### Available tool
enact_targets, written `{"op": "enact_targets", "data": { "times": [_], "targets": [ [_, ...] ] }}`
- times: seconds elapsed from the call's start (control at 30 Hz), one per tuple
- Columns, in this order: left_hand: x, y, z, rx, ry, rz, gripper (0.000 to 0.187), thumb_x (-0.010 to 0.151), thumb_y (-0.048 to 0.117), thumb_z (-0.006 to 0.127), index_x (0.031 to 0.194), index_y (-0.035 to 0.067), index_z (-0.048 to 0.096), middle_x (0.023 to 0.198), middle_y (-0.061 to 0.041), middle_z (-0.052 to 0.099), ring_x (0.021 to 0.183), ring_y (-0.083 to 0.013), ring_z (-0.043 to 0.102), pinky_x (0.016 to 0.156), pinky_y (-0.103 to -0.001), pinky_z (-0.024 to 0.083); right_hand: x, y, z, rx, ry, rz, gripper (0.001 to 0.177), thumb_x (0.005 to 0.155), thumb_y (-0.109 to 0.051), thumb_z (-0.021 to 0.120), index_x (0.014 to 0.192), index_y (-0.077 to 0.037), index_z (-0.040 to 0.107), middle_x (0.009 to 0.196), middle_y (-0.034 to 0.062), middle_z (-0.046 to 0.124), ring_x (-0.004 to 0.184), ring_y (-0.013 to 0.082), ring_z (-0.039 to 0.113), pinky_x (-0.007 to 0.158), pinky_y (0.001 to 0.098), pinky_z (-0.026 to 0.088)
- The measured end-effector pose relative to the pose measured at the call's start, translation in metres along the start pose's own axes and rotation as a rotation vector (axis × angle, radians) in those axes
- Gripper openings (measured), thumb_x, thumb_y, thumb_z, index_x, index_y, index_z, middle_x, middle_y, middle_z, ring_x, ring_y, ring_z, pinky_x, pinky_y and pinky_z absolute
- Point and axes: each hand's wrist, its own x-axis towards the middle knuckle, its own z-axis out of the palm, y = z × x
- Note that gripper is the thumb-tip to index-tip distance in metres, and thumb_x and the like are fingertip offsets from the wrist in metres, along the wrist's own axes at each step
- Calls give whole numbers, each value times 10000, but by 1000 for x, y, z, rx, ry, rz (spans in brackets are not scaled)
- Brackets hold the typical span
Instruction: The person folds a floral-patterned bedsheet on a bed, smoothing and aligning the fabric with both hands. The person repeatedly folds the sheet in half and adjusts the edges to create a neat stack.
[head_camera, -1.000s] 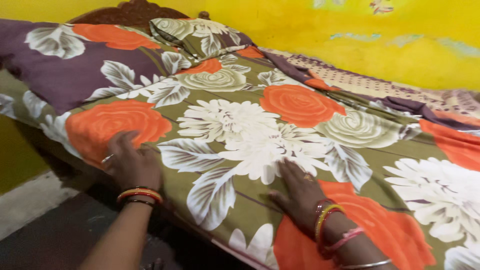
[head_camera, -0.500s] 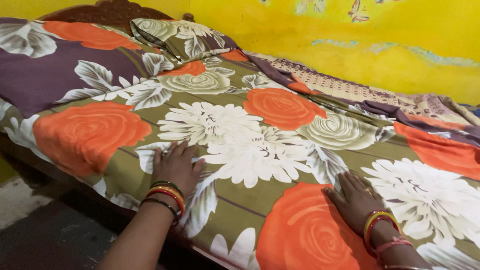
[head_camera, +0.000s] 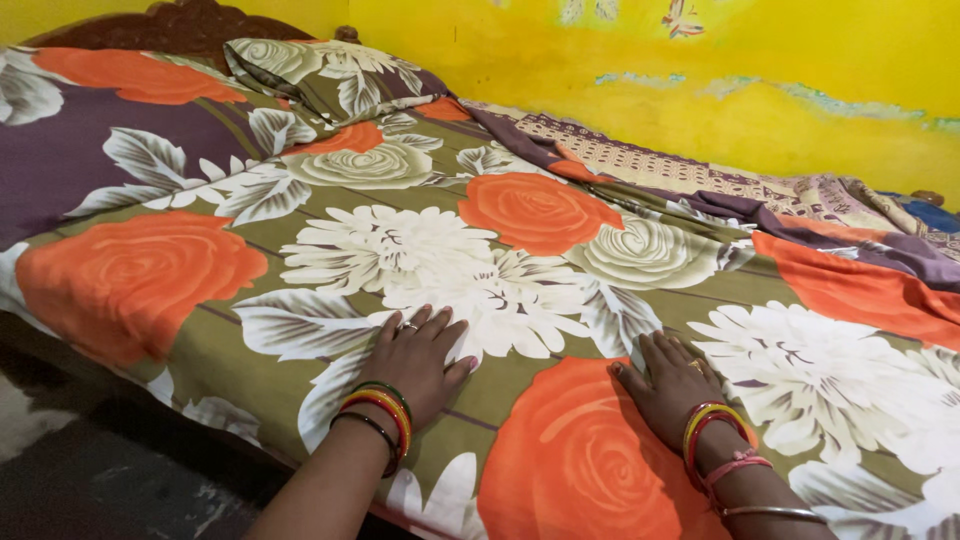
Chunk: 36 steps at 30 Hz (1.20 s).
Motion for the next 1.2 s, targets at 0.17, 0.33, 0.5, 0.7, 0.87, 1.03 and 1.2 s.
{"op": "enact_targets", "data": {
  "times": [0.17, 0.33, 0.5, 0.7, 0.87, 1.03, 1.2],
  "targets": [
    [-2, -2, 5, -24, 45, 13, 574, 976, 500, 467, 1467, 202, 474, 1604, -32, 362, 1508, -223, 265, 1238, -470, 114, -7, -8, -7, -44, 10, 11, 759, 955, -646, 403, 1572, -209, 337, 1697, 51, 217, 1565, 220, 171, 1252, 480, 144],
    [0, -13, 9, -62, 69, 30, 541, 968, 489, 497, 1444, 233, 515, 1587, 8, 407, 1500, -185, 299, 1245, -447, 142, 5, 20, -7, -270, 115, -385, 627, 983, -608, 368, 1498, -260, 448, 1653, 73, 321, 1545, 288, 252, 1231, 443, 209],
    [6, -21, 13, -79, 88, 58, 525, 952, 484, 520, 1425, 258, 539, 1576, 30, 421, 1486, -179, 317, 1223, -453, 166, 9, 62, -13, 151, -30, 109, 747, 918, -663, 464, 1504, -202, 501, 1597, 50, 476, 1474, 257, 444, 1223, 414, 351],
    [7, -20, 14, -76, 101, 36, 510, 933, 490, 548, 1394, 273, 570, 1558, 46, 449, 1477, -170, 340, 1220, -449, 195, 10, 95, -11, -1, 113, 184, 787, 968, -630, 516, 1519, -76, 425, 1643, 142, 323, 1533, 324, 282, 1226, 464, 246],
    [8, -16, 17, -75, 137, 3, 500, 920, 491, 565, 1376, 287, 584, 1535, 47, 470, 1460, -176, 357, 1201, -462, 216, -4, 52, -18, 437, 108, -144, 801, 917, -569, 539, 1533, -74, 410, 1618, 147, 376, 1542, 276, 302, 1238, 409, 264],
    [8, -18, 20, -89, 167, 11, 494, 921, 486, 573, 1370, 281, 591, 1518, 43, 489, 1447, -179, 376, 1194, -465, 227, -15, 13, -20, 154, -40, -200, 776, 935, -600, 506, 1546, -140, 376, 1655, 86, 293, 1543, 257, 229, 1212, 430, 232],
    [10, -23, 19, -129, 151, 3, 456, 924, 466, 573, 1348, 305, 614, 1522, 69, 500, 1450, -165, 384, 1191, -455, 252, 10, 68, 12, -33, 46, -255, 655, 967, -593, 465, 1496, -208, 459, 1663, 100, 314, 1546, 269, 272, 1244, 404, 264]
  ]
}}
